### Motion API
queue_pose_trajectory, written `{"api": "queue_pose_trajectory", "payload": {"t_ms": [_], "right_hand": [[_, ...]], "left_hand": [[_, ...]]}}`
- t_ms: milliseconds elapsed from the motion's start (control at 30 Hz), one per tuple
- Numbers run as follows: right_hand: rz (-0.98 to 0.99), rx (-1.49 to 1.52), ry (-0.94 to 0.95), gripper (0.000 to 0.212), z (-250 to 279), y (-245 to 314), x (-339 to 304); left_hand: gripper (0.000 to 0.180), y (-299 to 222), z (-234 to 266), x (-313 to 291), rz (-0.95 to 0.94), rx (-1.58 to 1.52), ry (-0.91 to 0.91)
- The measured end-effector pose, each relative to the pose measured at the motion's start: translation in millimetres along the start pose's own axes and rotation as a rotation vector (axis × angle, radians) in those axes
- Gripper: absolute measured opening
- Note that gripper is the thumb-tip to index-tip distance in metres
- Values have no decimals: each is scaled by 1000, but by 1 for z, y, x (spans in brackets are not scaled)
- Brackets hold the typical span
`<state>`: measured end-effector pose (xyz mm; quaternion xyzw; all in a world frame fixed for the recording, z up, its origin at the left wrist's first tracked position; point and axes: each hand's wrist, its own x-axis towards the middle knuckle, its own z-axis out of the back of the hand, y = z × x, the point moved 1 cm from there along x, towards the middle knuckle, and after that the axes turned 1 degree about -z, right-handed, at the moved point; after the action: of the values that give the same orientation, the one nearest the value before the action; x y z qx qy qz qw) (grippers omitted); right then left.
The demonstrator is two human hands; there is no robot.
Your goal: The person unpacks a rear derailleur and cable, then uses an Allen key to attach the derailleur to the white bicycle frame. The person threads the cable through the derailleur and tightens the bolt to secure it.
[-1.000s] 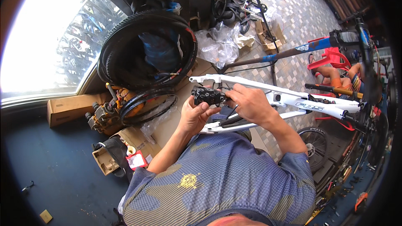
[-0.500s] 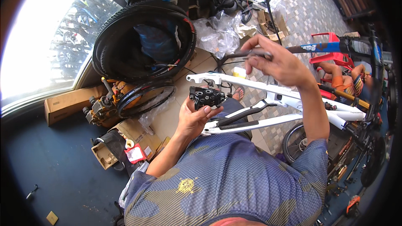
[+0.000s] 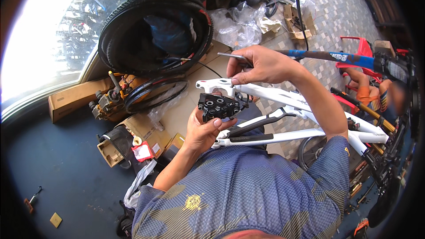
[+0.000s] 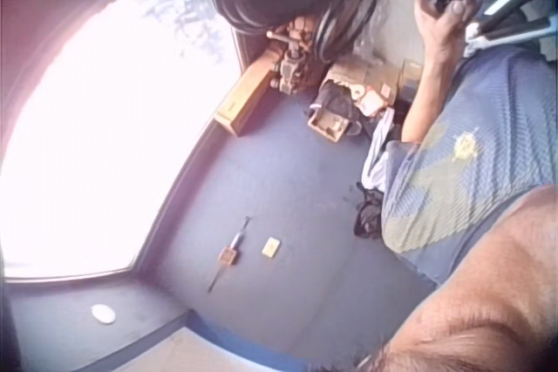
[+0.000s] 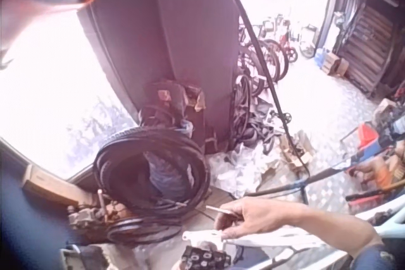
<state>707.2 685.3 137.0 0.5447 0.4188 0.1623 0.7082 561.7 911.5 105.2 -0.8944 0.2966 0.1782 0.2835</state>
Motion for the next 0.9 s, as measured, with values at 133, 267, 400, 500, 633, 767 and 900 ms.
{"api": "queue_pose_trajectory", "payload": {"t_ms": [133,267,400,500,633,767,900], "right_hand": [[2,-50,5,22,2,-1,3],[3,1,58,21,-1,-7,5],[21,-6,95,21,1,-9,7],[31,22,104,21,1,-13,10],[48,84,94,21,-2,-20,11],[43,96,84,22,0,-21,10],[48,91,87,22,1,-20,9]], "left_hand": [[63,3,2,3,7,8,-19],[63,0,-5,3,-1,18,-50],[60,-2,-3,3,-1,14,-51],[58,-2,-3,3,-4,0,-51],[61,-2,-4,2,-9,-12,-54],[65,-4,-4,4,2,4,-19],[65,-4,-9,6,3,19,-11]]}}
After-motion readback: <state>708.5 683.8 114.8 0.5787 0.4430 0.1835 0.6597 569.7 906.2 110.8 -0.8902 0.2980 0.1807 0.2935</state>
